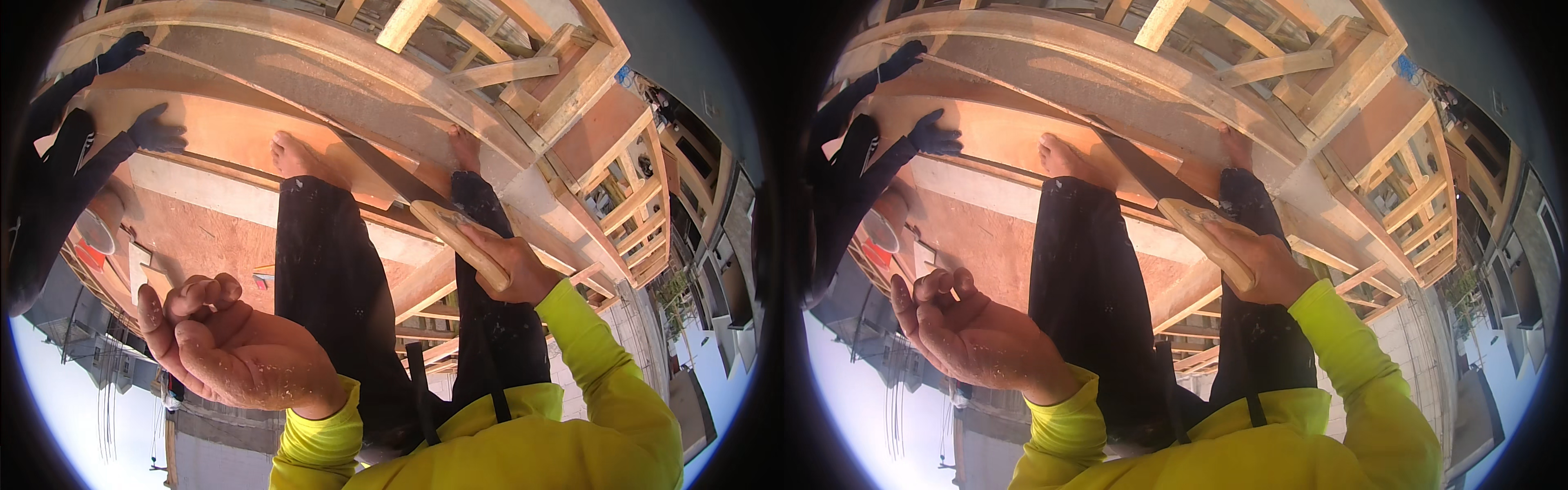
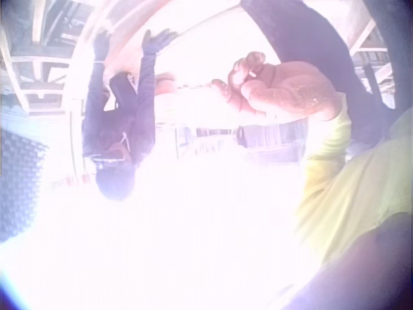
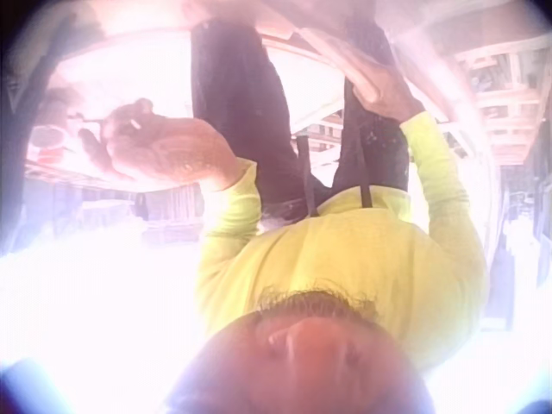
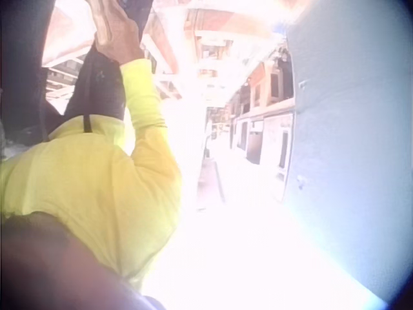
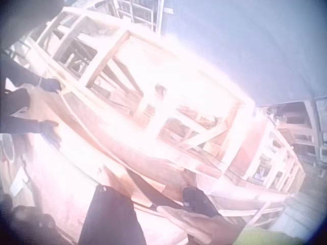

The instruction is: The person measures and marks a wooden plank, then saws it to fit a curved frame. They position the cut plank and secure it with nails using a hammer. Another person assists by holding the plank steady.

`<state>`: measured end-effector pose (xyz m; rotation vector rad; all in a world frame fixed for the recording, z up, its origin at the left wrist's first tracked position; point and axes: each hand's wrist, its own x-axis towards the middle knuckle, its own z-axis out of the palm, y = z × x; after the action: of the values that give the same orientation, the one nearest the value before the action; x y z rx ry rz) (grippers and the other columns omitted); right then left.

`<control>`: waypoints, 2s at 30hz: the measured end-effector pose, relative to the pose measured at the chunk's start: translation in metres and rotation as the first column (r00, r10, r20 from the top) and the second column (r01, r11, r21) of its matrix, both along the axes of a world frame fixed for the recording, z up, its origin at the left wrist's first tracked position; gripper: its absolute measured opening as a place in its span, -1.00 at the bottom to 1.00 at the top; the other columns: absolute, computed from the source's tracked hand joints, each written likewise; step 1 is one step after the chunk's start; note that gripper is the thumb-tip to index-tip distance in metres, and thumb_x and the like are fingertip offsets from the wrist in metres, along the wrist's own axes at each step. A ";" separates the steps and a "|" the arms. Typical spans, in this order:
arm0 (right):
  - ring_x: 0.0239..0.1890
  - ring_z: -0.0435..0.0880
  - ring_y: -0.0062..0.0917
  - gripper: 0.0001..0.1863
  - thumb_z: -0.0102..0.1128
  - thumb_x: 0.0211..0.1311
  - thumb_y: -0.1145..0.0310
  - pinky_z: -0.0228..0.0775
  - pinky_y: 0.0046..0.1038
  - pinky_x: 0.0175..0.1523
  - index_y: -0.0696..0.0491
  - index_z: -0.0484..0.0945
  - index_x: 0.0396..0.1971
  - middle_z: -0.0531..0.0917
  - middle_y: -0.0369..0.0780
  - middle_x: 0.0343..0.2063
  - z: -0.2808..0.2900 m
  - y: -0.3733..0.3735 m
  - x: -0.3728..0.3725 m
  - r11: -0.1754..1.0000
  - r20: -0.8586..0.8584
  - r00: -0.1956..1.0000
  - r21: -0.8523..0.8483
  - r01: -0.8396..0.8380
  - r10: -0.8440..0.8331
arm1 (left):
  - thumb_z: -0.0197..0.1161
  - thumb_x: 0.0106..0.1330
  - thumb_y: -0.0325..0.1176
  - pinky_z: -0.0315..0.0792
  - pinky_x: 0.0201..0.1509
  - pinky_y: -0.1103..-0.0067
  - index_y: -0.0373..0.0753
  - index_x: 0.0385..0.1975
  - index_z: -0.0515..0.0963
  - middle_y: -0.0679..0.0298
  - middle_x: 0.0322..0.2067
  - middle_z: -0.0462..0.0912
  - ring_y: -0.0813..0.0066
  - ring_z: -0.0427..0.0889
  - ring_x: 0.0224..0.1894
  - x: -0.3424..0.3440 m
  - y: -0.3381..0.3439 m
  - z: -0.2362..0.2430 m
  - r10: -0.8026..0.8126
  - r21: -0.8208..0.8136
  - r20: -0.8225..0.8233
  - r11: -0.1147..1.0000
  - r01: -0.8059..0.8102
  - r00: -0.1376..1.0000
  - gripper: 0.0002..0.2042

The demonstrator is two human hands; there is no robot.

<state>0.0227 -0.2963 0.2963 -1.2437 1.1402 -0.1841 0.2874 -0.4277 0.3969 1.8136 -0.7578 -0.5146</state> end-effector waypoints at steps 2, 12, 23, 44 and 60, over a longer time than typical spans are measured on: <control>0.04 0.68 -0.07 -0.24 0.31 0.12 0.49 0.56 -0.28 0.12 0.12 0.33 0.39 0.61 0.09 0.13 -0.061 -0.010 0.035 0.997 0.007 0.999 0.065 0.036 -0.036 | -0.08 0.46 -0.41 0.45 -0.18 0.62 -0.43 0.19 0.44 0.18 -0.35 0.66 0.53 0.58 -0.30 -0.004 -0.002 -0.004 -0.011 0.031 -0.015 0.999 0.011 1.000 -0.61; 0.20 0.60 -0.07 -0.21 0.30 0.07 0.53 0.53 -0.29 0.23 0.12 0.31 0.39 0.48 0.06 0.29 0.020 0.004 -0.022 0.998 0.033 0.999 0.069 -0.010 0.008 | -0.07 0.47 -0.37 0.45 -0.13 0.64 -0.40 0.17 0.48 0.17 -0.34 0.66 0.53 0.59 -0.27 0.009 0.004 0.002 0.002 -0.008 0.039 1.000 -0.002 0.999 -0.62; 0.24 0.57 -0.10 -0.17 0.30 0.03 0.53 0.52 -0.28 0.24 0.10 0.28 0.41 0.48 0.07 0.29 -0.002 0.012 -0.002 0.999 0.013 0.999 0.017 -0.034 0.034 | -0.07 0.47 -0.40 0.45 -0.15 0.66 -0.40 0.18 0.48 0.17 -0.34 0.64 0.51 0.57 -0.27 0.010 0.003 0.001 0.017 0.087 0.122 0.996 -0.028 0.992 -0.63; -0.34 0.71 0.00 -0.24 0.31 0.07 0.50 0.57 -0.22 -0.23 0.15 0.34 0.36 0.67 0.15 -0.28 -0.053 0.006 0.000 0.998 -0.079 0.996 0.050 0.033 -0.029 | -0.10 0.49 -0.43 0.49 -0.16 0.66 -0.37 0.13 0.53 0.17 -0.35 0.64 0.52 0.59 -0.27 0.008 0.007 0.003 -0.059 0.024 0.035 0.998 0.058 0.998 -0.66; 0.18 0.58 0.01 -0.10 0.35 -0.02 0.52 0.54 -0.23 0.19 0.15 0.23 0.43 0.46 0.13 0.28 0.013 -0.005 -0.013 0.991 0.054 0.994 0.085 -0.104 0.099 | -0.02 0.44 -0.44 0.46 -0.16 0.65 -0.39 0.10 0.55 0.20 -0.37 0.64 0.51 0.56 -0.30 0.001 0.008 -0.006 0.057 0.080 0.108 0.995 -0.066 0.993 -0.66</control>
<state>0.0101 -0.3009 0.3090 -1.2100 1.0288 -0.0875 0.2883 -0.4201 0.3911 1.9485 -0.7586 -0.4180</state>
